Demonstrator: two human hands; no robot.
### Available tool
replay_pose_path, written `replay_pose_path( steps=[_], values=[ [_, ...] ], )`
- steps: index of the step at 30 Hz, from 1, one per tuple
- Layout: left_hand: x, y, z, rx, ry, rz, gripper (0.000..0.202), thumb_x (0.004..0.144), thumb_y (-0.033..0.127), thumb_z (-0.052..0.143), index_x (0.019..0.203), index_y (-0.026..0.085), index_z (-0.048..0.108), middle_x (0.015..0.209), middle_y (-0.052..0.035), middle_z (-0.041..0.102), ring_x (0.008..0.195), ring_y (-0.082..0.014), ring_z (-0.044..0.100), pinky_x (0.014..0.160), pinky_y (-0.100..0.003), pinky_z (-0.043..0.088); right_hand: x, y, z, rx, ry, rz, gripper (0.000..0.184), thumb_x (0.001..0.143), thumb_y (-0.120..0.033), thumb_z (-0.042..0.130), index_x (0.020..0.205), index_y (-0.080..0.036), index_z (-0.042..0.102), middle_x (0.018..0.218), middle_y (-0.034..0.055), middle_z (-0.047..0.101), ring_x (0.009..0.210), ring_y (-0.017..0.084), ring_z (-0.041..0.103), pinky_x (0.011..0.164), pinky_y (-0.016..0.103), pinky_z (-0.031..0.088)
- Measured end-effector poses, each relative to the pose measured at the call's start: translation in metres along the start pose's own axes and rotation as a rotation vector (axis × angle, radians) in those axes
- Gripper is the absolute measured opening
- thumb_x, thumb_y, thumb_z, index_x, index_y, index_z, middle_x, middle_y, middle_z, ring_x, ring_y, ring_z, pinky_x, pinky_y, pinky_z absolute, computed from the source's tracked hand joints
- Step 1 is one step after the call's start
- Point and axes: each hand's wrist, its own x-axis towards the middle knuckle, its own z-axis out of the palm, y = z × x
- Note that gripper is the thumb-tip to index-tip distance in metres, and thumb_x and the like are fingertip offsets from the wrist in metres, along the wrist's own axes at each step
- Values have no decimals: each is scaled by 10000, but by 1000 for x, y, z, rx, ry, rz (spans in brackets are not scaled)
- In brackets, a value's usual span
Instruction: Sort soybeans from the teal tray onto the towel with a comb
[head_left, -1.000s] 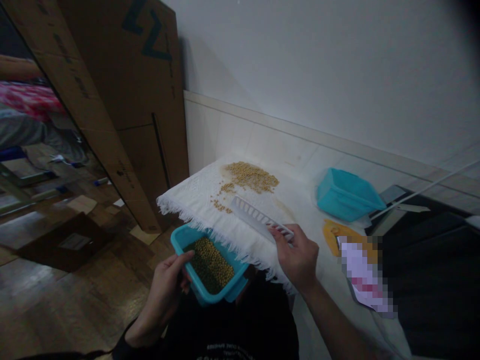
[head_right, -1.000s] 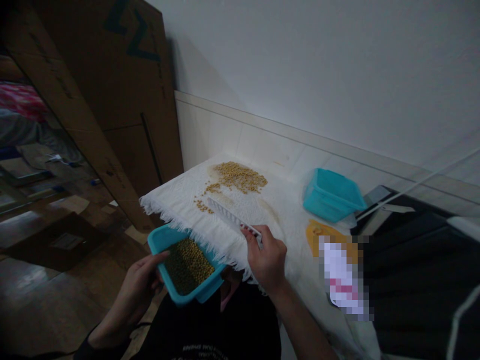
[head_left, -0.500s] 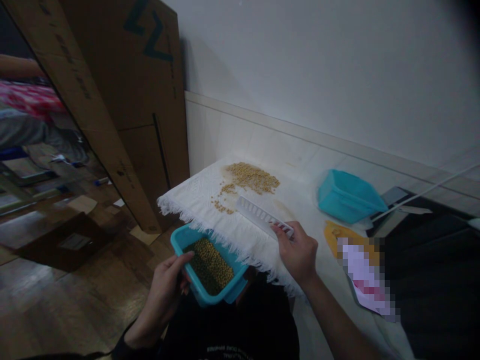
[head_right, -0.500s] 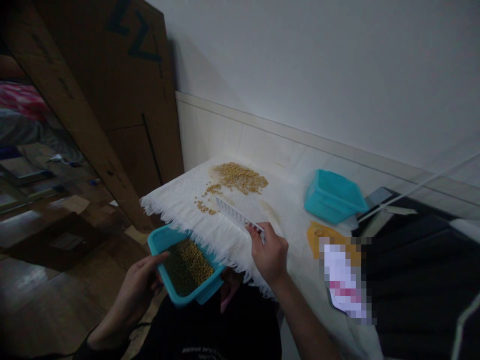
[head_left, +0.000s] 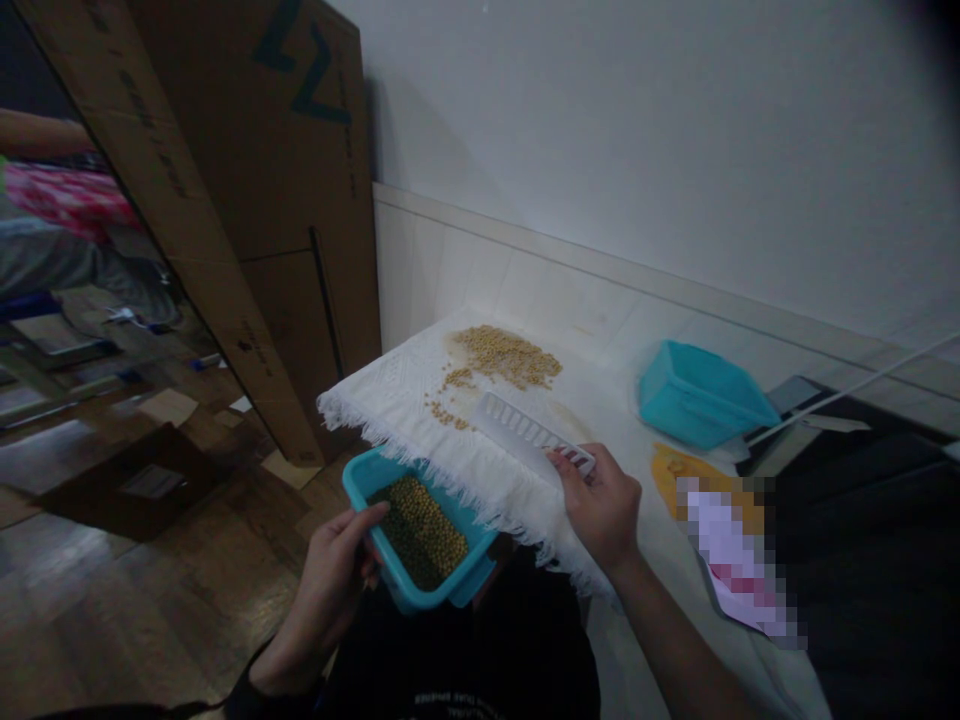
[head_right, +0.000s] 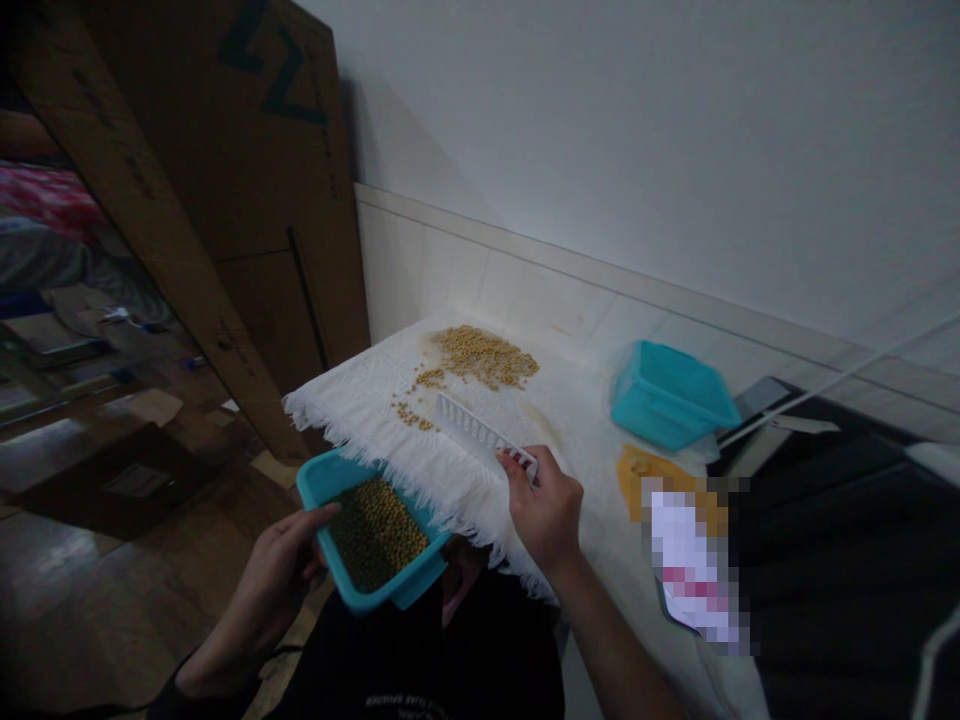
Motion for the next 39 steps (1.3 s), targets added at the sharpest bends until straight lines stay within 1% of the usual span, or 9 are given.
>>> replay_pose_path(
  steps=[3, 8, 13, 18, 23, 27, 31, 34, 39],
  values=[
    [1, -1, -1, -18, -1, 4, 412, 651, 456, 754, 444, 193, 513, 358, 46, 446, 291, -65, 335, 307, -201, 284, -2, -1, -1, 8, 5, 5, 278, 862, -449, 636, 764, -188, 622, 614, 1, 693, 508, 131, 638, 486, 195, 449],
    [0, -1, -1, 0, 0, 15, 410, 668, 463, 729, 447, 198, 508, 354, 47, 435, 290, -71, 337, 305, -207, 279, 0, -1, -3, 29, -30, 25, 299, 859, -467, 631, 750, -189, 611, 561, -18, 651, 456, 115, 583, 457, 193, 423],
    [-1, 3, 0, 10, 18, 8, 402, 667, 445, 724, 439, 204, 497, 360, 46, 438, 297, -67, 329, 312, -203, 271, 6, 5, -5, 18, 0, 59, 326, 842, -501, 637, 751, -191, 604, 557, -16, 644, 459, 123, 580, 436, 196, 412],
    [-2, 4, 0, 0, 25, 16, 391, 667, 429, 729, 440, 207, 502, 370, 45, 445, 309, -67, 328, 311, -203, 283, 6, 4, -6, 17, -34, 32, 306, 844, -474, 640, 734, -190, 603, 532, -36, 611, 414, 98, 520, 430, 191, 393],
    [-1, 4, 1, -22, 29, 7, 386, 651, 426, 740, 439, 206, 505, 364, 50, 438, 308, -63, 318, 301, -200, 282, 4, -1, -3, 53, -58, 11, 278, 844, -442, 651, 738, -189, 606, 542, -40, 610, 440, 96, 535, 451, 186, 403],
    [0, 6, 0, -34, 26, -5, 384, 641, 428, 744, 438, 202, 508, 359, 42, 457, 293, -60, 313, 295, -201, 269, 5, 0, 0, 84, -86, 32, 267, 845, -431, 656, 746, -190, 604, 554, -40, 615, 458, 101, 552, 462, 190, 411],
    [0, 6, -1, -28, 39, 11, 389, 639, 433, 745, 438, 198, 509, 353, 43, 451, 298, -63, 325, 305, -201, 277, 6, 2, 2, 108, -107, 64, 262, 838, -437, 665, 766, -190, 612, 592, -26, 649, 495, 114, 588, 481, 199, 431],
    [1, 6, -1, -33, 44, 11, 396, 632, 440, 753, 440, 196, 508, 346, 53, 432, 298, -60, 320, 310, -199, 273, 5, 2, 3, 120, -121, 79, 260, 838, -435, 664, 768, -190, 612, 584, -28, 642, 491, 114, 585, 475, 199, 428],
    [4, 4, -4, -44, 39, 29, 392, 648, 434, 747, 439, 196, 516, 355, 51, 444, 305, -59, 319, 315, -197, 272, 6, -2, 8, 139, -132, 71, 243, 851, -416, 653, 779, -189, 609, 597, -28, 637, 503, 109, 583, 484, 193, 421]
  ],
)
